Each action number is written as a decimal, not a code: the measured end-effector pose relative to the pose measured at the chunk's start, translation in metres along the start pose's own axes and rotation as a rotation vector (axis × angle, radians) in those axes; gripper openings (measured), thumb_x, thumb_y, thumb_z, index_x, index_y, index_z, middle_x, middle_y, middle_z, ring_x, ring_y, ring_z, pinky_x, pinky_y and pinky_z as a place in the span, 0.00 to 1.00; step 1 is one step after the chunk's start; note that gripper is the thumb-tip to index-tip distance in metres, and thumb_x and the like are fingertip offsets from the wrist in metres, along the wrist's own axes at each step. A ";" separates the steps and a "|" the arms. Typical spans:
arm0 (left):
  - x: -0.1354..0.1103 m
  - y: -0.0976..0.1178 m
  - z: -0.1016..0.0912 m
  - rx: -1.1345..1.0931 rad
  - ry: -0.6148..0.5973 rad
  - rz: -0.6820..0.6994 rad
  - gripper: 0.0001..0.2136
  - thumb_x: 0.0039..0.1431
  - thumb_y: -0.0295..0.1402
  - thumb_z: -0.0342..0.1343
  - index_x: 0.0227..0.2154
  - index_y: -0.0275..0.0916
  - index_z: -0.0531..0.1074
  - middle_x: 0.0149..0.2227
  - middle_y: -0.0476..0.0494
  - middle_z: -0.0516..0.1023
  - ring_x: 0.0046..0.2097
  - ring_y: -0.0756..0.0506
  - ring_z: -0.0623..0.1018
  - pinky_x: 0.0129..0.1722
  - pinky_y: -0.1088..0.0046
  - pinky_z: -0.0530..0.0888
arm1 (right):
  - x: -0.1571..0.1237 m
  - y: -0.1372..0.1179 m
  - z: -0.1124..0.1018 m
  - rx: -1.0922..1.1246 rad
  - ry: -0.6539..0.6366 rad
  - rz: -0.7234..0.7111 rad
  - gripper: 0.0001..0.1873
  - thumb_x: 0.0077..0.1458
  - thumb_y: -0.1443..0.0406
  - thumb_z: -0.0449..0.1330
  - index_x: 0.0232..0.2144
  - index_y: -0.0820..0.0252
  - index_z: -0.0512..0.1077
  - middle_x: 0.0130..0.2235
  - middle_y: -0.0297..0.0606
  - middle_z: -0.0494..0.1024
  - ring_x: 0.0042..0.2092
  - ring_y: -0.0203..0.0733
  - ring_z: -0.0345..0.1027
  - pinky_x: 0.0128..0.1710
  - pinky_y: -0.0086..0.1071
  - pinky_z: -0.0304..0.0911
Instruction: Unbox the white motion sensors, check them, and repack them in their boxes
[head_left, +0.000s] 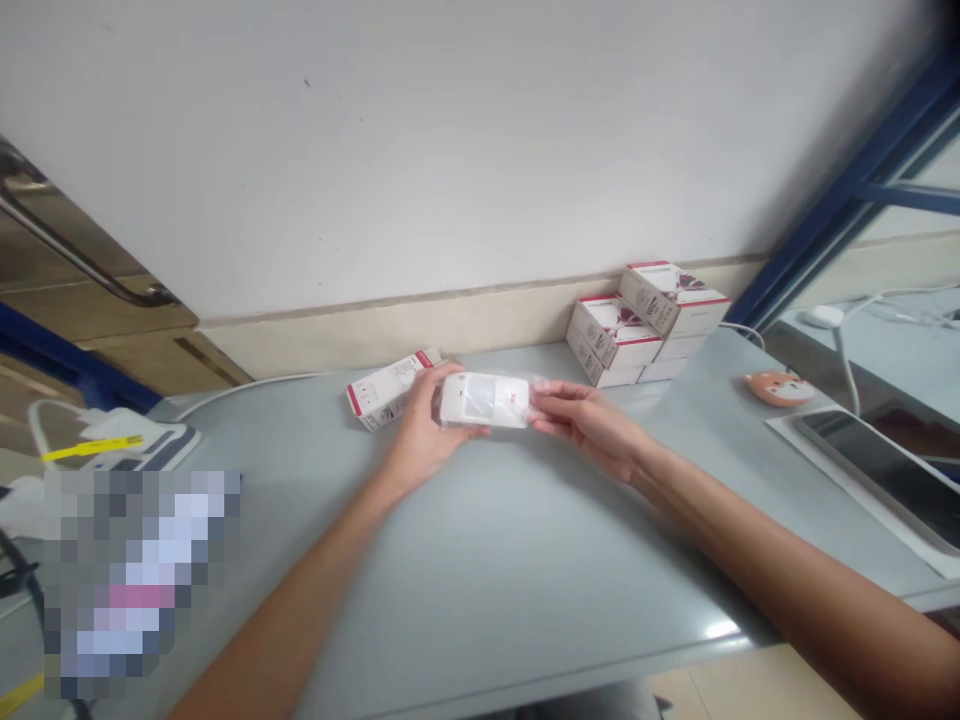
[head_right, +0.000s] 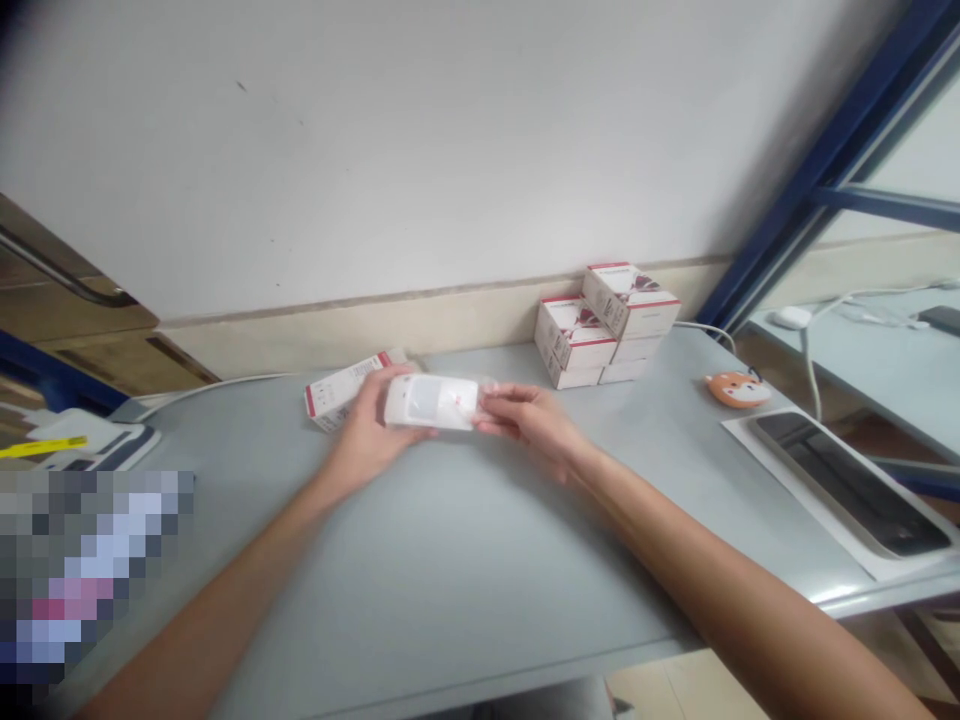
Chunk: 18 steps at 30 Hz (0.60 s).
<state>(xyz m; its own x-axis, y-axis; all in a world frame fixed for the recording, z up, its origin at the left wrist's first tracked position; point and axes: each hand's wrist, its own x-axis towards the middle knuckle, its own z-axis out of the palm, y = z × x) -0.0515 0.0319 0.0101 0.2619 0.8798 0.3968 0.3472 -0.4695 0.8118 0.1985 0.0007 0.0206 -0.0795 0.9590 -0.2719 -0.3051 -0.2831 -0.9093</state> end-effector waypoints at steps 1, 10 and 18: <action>0.000 -0.003 0.000 0.102 0.036 0.058 0.33 0.44 0.42 0.78 0.52 0.46 0.70 0.61 0.37 0.68 0.63 0.34 0.73 0.64 0.51 0.72 | 0.000 0.001 0.000 -0.052 0.025 -0.058 0.04 0.56 0.67 0.72 0.34 0.61 0.82 0.40 0.43 0.85 0.36 0.39 0.81 0.40 0.30 0.82; -0.009 0.011 -0.003 0.446 0.015 0.179 0.26 0.57 0.50 0.69 0.54 0.46 0.73 0.54 0.38 0.80 0.56 0.35 0.79 0.59 0.58 0.73 | 0.003 0.008 0.001 -0.628 0.130 -0.661 0.11 0.64 0.56 0.62 0.37 0.56 0.79 0.38 0.39 0.82 0.32 0.41 0.74 0.35 0.38 0.73; -0.012 0.019 0.009 0.232 0.035 0.096 0.17 0.64 0.46 0.63 0.51 0.46 0.76 0.55 0.41 0.80 0.56 0.38 0.79 0.55 0.62 0.75 | 0.000 0.010 -0.002 -0.843 0.011 -0.819 0.14 0.69 0.63 0.53 0.55 0.50 0.64 0.41 0.37 0.78 0.41 0.43 0.74 0.46 0.40 0.70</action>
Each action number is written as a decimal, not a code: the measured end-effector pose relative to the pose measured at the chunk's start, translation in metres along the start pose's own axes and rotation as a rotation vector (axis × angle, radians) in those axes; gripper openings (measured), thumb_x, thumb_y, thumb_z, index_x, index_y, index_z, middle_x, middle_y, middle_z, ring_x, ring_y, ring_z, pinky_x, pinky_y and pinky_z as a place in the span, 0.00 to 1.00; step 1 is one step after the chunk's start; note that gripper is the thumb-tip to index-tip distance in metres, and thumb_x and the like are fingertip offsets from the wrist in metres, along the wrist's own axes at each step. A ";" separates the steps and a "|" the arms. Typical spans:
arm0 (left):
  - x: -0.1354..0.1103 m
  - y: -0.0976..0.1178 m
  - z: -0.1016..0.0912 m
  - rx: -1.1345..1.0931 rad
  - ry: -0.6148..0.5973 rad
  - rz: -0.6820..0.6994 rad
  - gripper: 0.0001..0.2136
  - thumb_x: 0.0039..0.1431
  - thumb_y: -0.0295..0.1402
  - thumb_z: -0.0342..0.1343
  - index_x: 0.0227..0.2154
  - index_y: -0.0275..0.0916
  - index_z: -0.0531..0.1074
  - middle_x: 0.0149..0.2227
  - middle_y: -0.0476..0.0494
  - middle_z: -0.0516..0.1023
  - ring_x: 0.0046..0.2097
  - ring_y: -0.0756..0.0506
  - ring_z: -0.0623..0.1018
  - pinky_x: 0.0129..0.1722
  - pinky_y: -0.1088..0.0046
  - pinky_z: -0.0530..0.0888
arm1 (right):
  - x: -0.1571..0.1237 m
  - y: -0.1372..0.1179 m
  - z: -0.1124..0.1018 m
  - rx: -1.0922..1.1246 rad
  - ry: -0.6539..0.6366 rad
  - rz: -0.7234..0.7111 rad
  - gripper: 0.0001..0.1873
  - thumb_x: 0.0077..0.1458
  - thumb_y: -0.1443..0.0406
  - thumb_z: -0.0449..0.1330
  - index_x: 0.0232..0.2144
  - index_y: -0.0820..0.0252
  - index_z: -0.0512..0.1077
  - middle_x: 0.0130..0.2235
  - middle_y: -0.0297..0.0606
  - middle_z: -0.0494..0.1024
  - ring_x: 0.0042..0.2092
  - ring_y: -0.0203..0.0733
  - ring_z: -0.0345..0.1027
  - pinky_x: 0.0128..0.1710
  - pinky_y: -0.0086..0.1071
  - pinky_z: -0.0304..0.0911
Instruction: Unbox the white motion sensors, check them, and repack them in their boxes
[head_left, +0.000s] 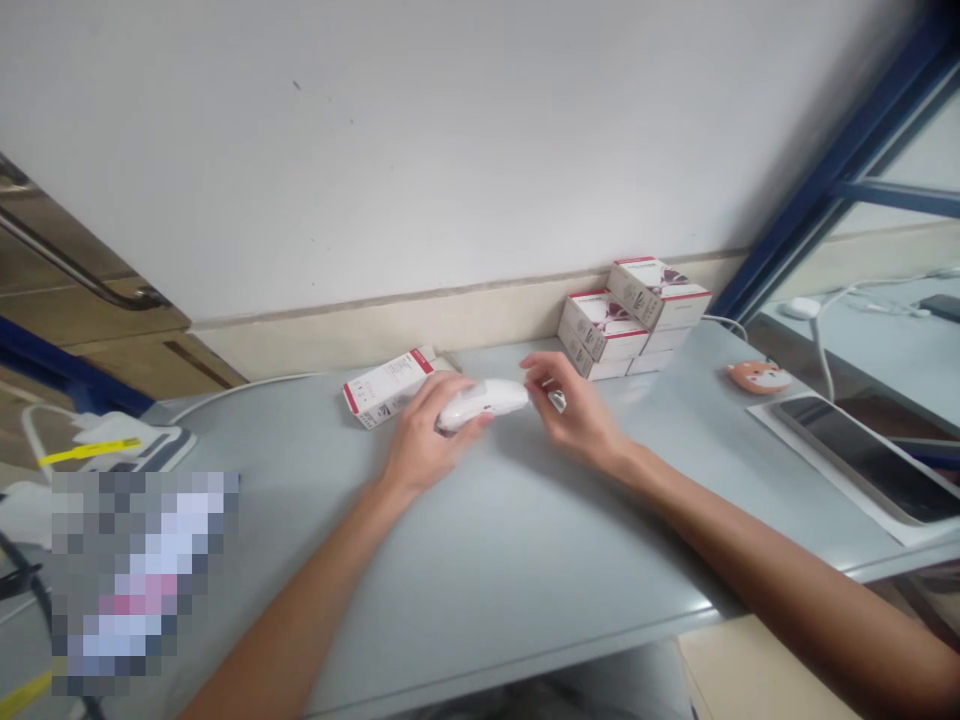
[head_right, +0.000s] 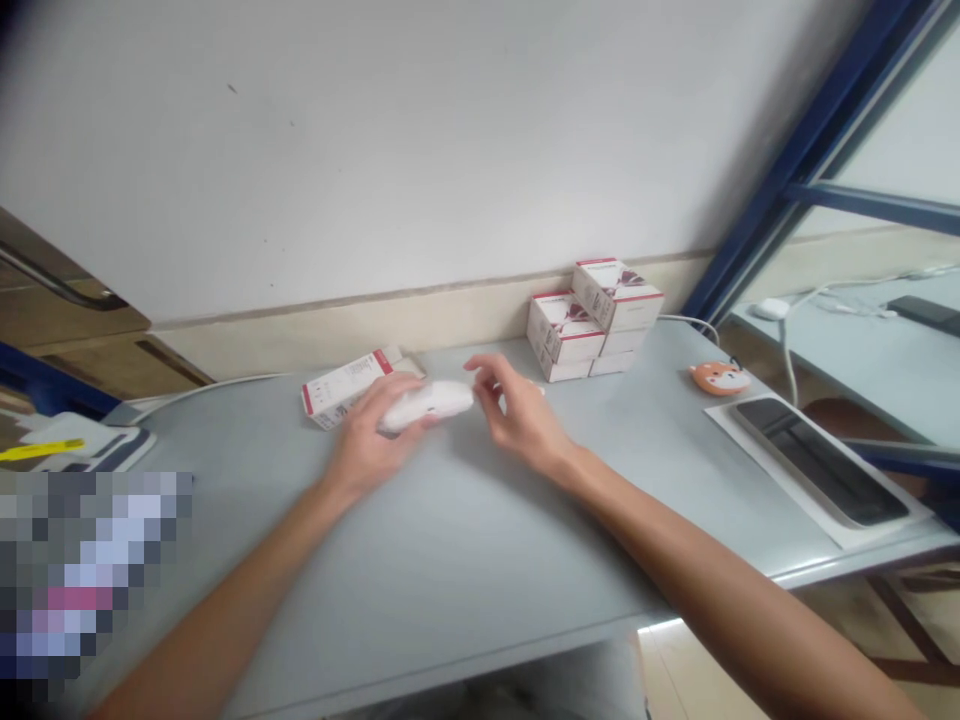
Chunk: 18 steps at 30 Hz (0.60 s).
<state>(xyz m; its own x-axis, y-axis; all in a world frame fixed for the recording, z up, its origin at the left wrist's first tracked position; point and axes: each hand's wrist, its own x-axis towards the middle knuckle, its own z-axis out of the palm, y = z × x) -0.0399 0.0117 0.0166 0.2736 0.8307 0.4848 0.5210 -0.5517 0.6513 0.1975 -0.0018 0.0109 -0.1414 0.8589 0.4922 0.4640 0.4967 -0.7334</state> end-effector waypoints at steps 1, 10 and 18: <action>0.000 0.000 0.001 -0.062 -0.034 -0.053 0.17 0.64 0.47 0.62 0.50 0.45 0.76 0.54 0.41 0.80 0.51 0.40 0.81 0.49 0.65 0.77 | 0.000 0.001 -0.001 -0.002 -0.012 -0.006 0.14 0.69 0.64 0.53 0.56 0.49 0.63 0.40 0.36 0.77 0.41 0.43 0.73 0.46 0.39 0.70; 0.006 0.003 -0.007 -0.612 -0.275 -0.724 0.25 0.63 0.59 0.58 0.47 0.42 0.78 0.33 0.44 0.83 0.25 0.50 0.76 0.19 0.78 0.61 | -0.001 -0.003 0.000 0.049 -0.049 -0.016 0.17 0.70 0.64 0.52 0.59 0.49 0.62 0.40 0.36 0.74 0.42 0.43 0.72 0.47 0.39 0.69; 0.011 0.010 -0.027 -1.290 -0.651 -0.655 0.33 0.69 0.55 0.49 0.72 0.51 0.57 0.35 0.43 0.84 0.15 0.52 0.69 0.15 0.76 0.61 | -0.001 -0.003 0.007 0.353 0.059 0.145 0.20 0.66 0.63 0.58 0.58 0.49 0.61 0.41 0.33 0.73 0.34 0.38 0.73 0.37 0.37 0.71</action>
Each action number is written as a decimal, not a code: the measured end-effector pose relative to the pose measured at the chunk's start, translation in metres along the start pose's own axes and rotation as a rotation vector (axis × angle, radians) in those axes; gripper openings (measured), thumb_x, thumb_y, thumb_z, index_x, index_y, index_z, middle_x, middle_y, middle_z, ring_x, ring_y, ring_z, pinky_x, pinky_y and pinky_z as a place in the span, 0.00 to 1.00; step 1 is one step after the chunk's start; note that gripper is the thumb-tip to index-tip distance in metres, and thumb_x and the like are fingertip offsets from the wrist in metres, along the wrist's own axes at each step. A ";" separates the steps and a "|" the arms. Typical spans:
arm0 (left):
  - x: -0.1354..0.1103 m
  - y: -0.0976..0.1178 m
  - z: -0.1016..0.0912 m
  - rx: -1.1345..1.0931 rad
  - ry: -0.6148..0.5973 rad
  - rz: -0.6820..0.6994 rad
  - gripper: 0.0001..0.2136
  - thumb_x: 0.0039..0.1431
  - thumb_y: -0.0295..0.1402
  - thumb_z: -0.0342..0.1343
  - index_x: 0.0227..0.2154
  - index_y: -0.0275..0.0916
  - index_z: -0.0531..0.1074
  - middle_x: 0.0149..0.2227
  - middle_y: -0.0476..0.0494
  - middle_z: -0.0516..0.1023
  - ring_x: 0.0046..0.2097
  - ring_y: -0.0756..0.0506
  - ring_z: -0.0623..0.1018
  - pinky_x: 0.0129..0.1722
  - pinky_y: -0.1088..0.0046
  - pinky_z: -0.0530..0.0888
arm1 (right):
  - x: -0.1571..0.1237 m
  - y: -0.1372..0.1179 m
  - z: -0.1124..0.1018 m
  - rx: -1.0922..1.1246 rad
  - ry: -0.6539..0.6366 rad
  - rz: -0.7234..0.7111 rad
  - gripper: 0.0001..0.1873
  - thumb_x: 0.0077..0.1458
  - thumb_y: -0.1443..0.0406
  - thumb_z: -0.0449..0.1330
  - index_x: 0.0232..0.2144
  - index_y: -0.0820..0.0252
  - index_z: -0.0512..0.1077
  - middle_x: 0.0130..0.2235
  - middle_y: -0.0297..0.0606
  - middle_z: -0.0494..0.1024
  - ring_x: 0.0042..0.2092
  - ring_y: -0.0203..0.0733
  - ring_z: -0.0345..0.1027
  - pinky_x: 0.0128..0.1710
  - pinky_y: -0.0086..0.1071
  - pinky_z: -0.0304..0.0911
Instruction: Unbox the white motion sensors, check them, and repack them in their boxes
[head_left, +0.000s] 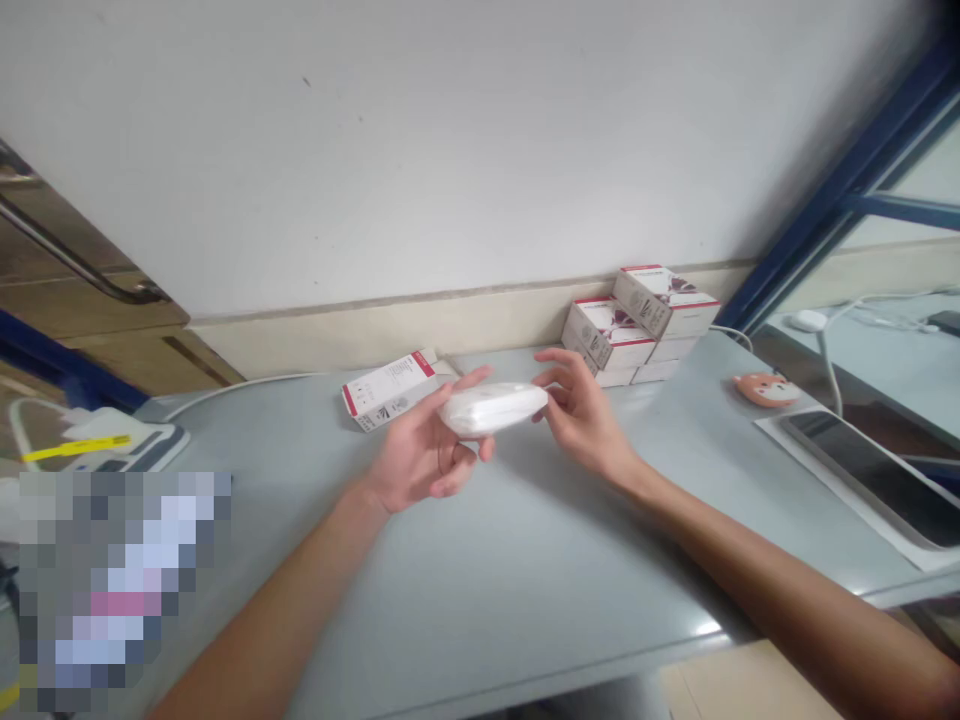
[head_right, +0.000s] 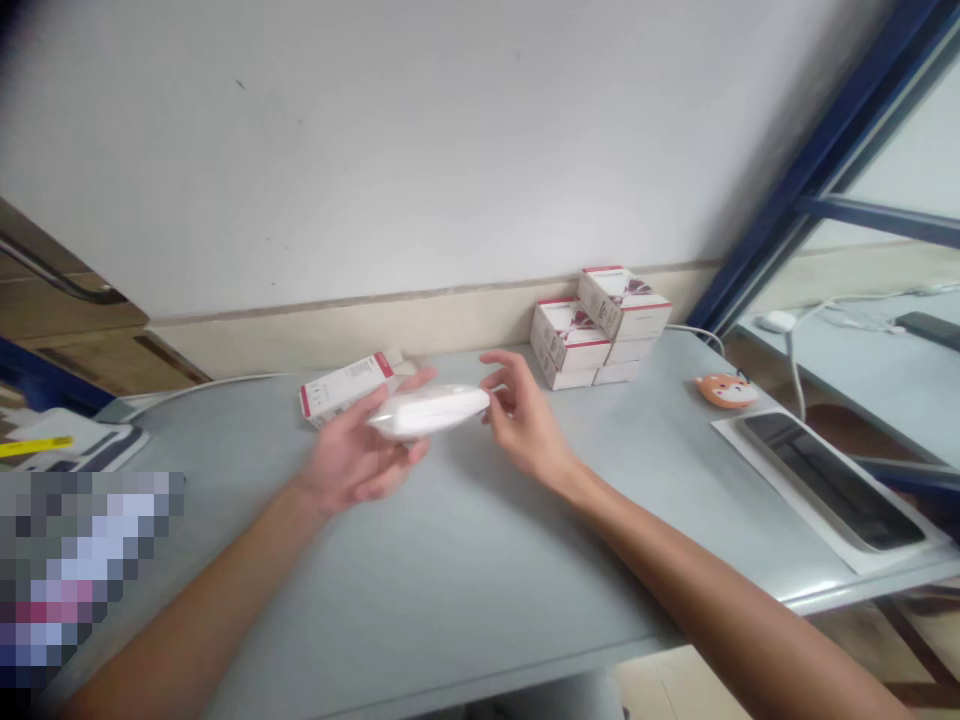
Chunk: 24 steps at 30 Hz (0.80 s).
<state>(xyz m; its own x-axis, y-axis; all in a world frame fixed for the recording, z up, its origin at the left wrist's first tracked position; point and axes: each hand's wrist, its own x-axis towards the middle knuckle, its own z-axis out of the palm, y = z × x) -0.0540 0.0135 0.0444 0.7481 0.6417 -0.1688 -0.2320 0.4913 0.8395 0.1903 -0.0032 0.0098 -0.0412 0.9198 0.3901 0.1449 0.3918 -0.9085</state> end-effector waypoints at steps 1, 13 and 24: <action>0.000 0.000 0.000 -0.038 -0.038 0.036 0.33 0.66 0.53 0.53 0.71 0.49 0.59 0.38 0.40 0.85 0.16 0.51 0.72 0.16 0.76 0.63 | 0.000 0.001 0.002 0.054 -0.001 0.035 0.20 0.65 0.62 0.59 0.57 0.49 0.61 0.40 0.32 0.73 0.32 0.37 0.73 0.34 0.36 0.71; 0.021 -0.027 0.006 0.293 0.486 0.182 0.25 0.64 0.59 0.58 0.38 0.36 0.72 0.30 0.48 0.75 0.22 0.53 0.72 0.20 0.77 0.61 | 0.002 0.002 0.005 0.178 0.199 0.053 0.22 0.63 0.56 0.65 0.54 0.51 0.62 0.33 0.27 0.73 0.30 0.37 0.70 0.32 0.36 0.69; 0.012 -0.020 -0.012 0.079 0.448 0.033 0.21 0.60 0.55 0.63 0.41 0.41 0.75 0.25 0.53 0.70 0.20 0.54 0.63 0.16 0.79 0.53 | -0.008 -0.018 -0.007 -0.085 -0.239 -0.114 0.38 0.60 0.56 0.71 0.67 0.43 0.60 0.50 0.39 0.72 0.46 0.44 0.72 0.48 0.41 0.74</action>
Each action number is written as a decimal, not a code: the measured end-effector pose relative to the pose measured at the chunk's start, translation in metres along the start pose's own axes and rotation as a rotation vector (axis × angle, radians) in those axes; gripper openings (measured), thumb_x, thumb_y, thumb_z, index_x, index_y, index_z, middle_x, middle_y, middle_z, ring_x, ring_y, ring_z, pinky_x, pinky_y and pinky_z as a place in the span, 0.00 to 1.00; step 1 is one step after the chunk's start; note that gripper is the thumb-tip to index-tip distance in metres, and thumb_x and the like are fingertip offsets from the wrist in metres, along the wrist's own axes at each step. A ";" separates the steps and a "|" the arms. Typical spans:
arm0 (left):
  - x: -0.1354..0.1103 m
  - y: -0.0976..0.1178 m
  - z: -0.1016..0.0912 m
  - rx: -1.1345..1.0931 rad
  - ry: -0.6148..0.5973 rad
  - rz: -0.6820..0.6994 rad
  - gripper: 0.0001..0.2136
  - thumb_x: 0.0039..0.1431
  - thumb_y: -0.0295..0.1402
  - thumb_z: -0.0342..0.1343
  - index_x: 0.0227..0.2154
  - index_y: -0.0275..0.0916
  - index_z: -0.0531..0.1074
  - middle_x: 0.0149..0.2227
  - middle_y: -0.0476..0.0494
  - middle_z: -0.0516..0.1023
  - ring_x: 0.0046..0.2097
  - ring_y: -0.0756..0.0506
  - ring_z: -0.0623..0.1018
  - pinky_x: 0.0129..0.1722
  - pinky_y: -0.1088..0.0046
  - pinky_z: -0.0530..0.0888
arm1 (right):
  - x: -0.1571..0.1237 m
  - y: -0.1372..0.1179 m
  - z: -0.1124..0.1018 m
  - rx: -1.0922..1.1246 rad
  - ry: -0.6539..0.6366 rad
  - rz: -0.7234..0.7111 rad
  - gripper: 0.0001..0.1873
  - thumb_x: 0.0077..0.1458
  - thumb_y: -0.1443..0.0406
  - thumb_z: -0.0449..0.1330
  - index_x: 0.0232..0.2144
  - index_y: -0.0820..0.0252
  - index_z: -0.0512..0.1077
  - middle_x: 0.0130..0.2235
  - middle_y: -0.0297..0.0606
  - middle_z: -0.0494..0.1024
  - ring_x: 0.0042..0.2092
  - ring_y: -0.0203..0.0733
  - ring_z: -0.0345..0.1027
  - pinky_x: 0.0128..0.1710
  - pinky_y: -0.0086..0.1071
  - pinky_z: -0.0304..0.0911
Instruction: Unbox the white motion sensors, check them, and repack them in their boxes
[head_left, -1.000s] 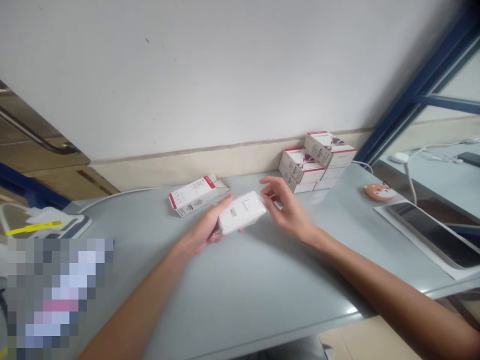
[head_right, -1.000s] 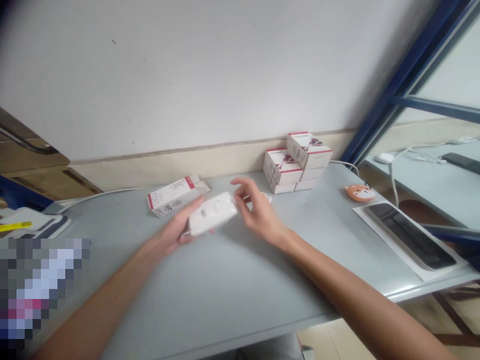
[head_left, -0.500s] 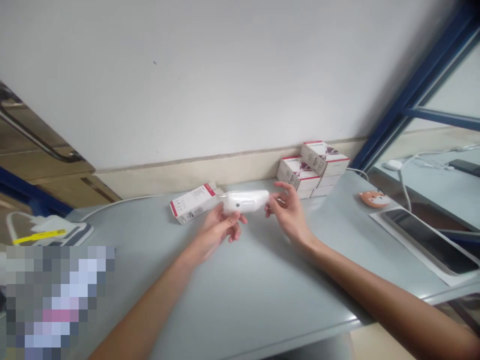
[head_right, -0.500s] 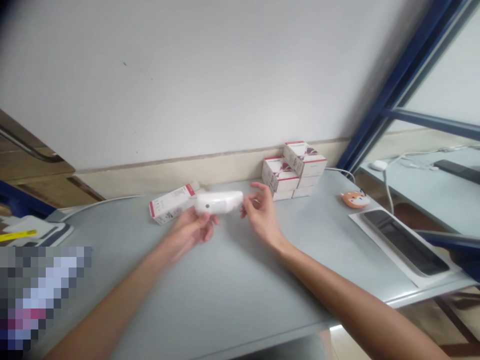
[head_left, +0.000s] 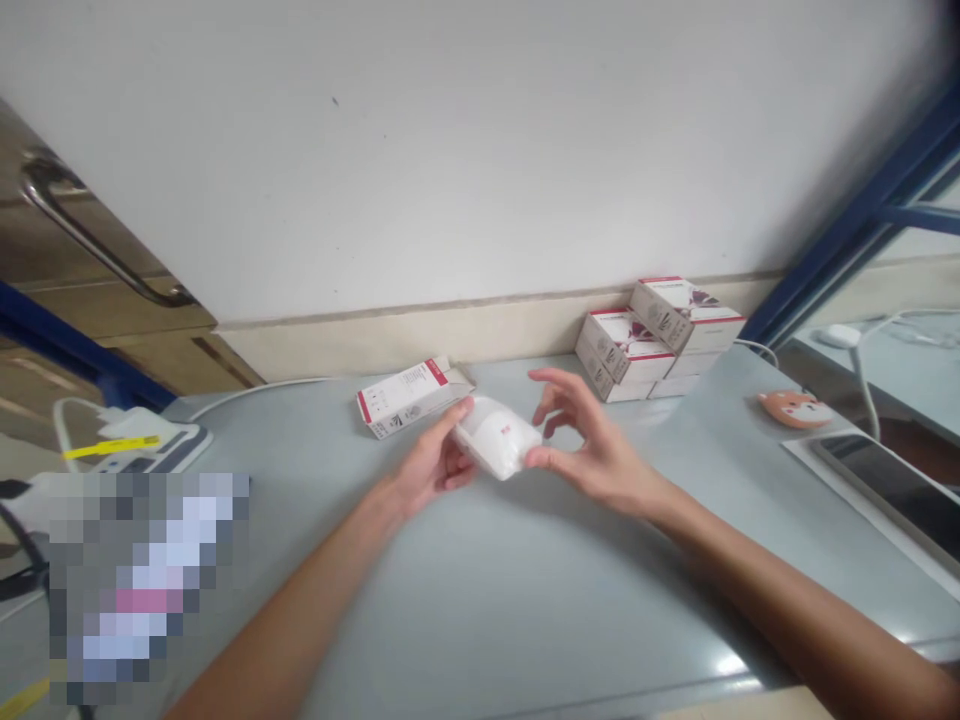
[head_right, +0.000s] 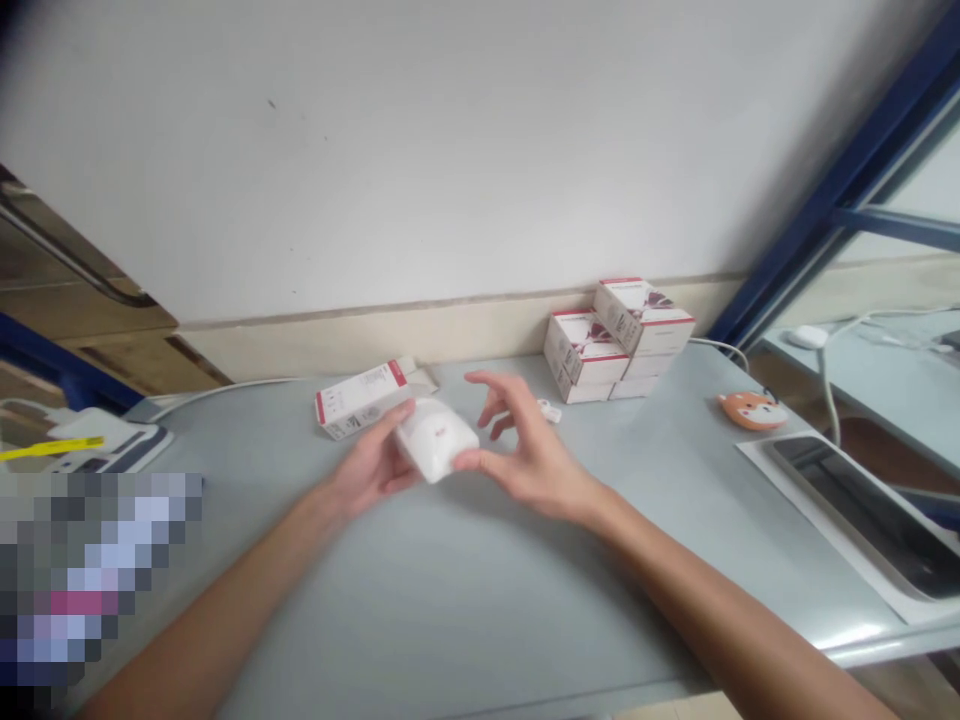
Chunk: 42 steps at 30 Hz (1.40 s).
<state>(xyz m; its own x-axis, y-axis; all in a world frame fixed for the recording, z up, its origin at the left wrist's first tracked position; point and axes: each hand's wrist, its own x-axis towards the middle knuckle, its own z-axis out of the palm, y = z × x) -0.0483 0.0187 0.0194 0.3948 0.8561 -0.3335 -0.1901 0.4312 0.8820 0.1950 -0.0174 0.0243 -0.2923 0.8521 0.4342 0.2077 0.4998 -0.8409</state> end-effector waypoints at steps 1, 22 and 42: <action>-0.001 -0.001 0.001 0.023 0.020 -0.011 0.22 0.59 0.56 0.64 0.42 0.41 0.76 0.26 0.52 0.72 0.21 0.54 0.64 0.16 0.78 0.54 | -0.001 -0.002 0.001 0.033 -0.098 0.046 0.42 0.61 0.55 0.71 0.70 0.41 0.56 0.53 0.41 0.72 0.47 0.44 0.74 0.48 0.41 0.75; 0.009 0.018 -0.061 1.612 0.529 0.675 0.31 0.63 0.48 0.63 0.66 0.49 0.67 0.58 0.37 0.75 0.58 0.33 0.75 0.61 0.53 0.71 | 0.003 0.010 0.003 -0.295 0.164 0.039 0.31 0.61 0.54 0.68 0.65 0.45 0.70 0.52 0.40 0.82 0.34 0.40 0.70 0.40 0.40 0.74; -0.003 -0.012 0.006 1.142 0.226 0.783 0.32 0.60 0.41 0.68 0.66 0.52 0.63 0.57 0.40 0.70 0.58 0.38 0.75 0.58 0.56 0.74 | 0.005 0.013 -0.003 -0.270 0.224 -0.010 0.34 0.62 0.51 0.67 0.67 0.48 0.68 0.43 0.40 0.78 0.36 0.44 0.65 0.38 0.41 0.69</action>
<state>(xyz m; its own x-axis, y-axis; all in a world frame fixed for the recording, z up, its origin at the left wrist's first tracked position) -0.0416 0.0090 0.0121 0.3558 0.8373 0.4152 0.5785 -0.5462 0.6058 0.1987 -0.0065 0.0166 -0.0896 0.8449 0.5274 0.4535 0.5061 -0.7336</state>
